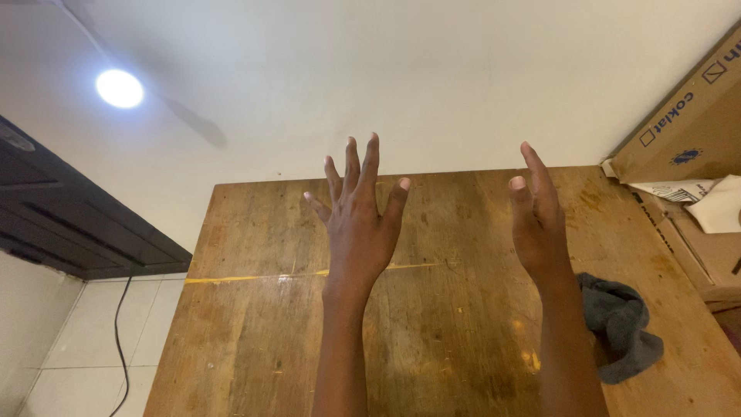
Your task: The person disassembles a small, multi-tiered fabric storage shelf. They remove the fabric shelves from the metal frame one by one, then detach the metal rods and plastic connectors, placing all components on a wooden table.
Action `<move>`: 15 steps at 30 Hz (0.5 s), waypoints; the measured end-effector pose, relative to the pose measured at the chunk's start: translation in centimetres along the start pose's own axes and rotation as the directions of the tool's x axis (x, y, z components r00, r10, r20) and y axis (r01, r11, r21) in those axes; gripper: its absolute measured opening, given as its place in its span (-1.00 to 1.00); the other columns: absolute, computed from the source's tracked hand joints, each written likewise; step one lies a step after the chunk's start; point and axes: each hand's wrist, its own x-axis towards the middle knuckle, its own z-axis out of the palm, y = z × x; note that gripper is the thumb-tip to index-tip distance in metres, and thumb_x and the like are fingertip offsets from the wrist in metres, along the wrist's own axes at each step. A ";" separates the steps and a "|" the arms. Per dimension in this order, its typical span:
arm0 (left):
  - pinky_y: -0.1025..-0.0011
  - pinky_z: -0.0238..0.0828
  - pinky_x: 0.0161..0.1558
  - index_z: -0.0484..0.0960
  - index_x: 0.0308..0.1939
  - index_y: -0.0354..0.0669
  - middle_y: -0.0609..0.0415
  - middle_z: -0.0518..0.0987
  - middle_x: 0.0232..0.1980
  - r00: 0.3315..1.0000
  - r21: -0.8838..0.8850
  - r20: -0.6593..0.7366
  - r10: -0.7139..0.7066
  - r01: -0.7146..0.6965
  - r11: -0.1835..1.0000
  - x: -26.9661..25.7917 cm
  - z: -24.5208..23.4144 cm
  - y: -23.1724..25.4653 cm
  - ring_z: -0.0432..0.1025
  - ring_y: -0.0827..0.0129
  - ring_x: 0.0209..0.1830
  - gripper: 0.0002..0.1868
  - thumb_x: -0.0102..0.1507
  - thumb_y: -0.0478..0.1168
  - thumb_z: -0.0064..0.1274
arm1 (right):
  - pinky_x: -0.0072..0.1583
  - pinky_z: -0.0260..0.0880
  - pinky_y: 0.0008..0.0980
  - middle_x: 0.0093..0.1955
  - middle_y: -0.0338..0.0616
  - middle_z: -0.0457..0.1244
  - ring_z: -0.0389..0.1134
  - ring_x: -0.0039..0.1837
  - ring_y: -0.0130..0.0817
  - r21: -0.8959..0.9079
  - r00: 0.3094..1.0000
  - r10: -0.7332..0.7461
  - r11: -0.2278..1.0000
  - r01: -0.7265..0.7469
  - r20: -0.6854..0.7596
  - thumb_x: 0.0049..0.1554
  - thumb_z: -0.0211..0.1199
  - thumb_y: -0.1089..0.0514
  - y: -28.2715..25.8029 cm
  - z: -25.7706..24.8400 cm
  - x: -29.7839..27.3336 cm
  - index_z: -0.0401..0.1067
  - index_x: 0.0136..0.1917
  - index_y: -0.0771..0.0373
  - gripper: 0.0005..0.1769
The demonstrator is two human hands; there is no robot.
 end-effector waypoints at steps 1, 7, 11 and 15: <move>-0.42 -0.73 0.43 0.01 0.61 0.29 0.02 -0.08 0.69 1.000 -0.002 -0.001 0.002 -0.002 1.000 0.0 0.0 0.0 -0.39 -0.08 0.68 -0.21 0.35 0.37 -0.31 | 0.58 -0.16 0.03 0.68 0.03 -0.05 -0.10 0.68 -0.05 0.006 1.000 0.010 1.000 -0.010 0.000 0.28 -0.19 -0.41 0.0 0.0 -0.1 -0.04 0.66 0.14 -0.12; -0.42 -0.74 0.42 0.02 0.61 0.27 0.01 -0.08 0.69 1.000 -0.009 0.002 -0.003 0.003 1.000 0.0 0.1 0.0 -0.40 -0.09 0.68 -0.21 0.35 0.37 -0.30 | 0.58 -0.17 0.02 0.64 0.08 0.00 -0.08 0.68 -0.07 0.017 1.000 -0.031 0.999 0.031 -0.005 0.33 -0.17 -0.36 0.0 -0.1 -0.2 -0.03 0.65 0.19 -0.16; -0.41 -0.74 0.42 0.02 0.60 0.28 0.02 -0.08 0.69 1.000 -0.013 0.010 -0.014 0.015 1.000 0.0 0.2 0.1 -0.40 -0.07 0.68 -0.21 0.34 0.36 -0.29 | 0.58 -0.17 0.01 0.63 0.07 0.03 -0.06 0.67 -0.08 0.011 0.999 -0.032 0.999 0.032 -0.009 0.34 -0.17 -0.33 0.2 -0.1 -0.2 -0.02 0.65 0.19 -0.19; -0.41 -0.74 0.42 0.02 0.60 0.28 0.02 -0.09 0.69 1.000 -0.024 0.012 -0.013 0.013 1.000 -0.1 0.1 0.1 -0.40 -0.07 0.68 -0.22 0.35 0.35 -0.28 | 0.63 -0.16 -0.04 0.44 0.09 0.22 0.10 0.61 -0.12 0.035 0.998 0.057 0.998 -0.057 0.004 0.31 -0.16 -0.32 0.5 -0.1 -0.2 -0.02 0.67 0.14 -0.18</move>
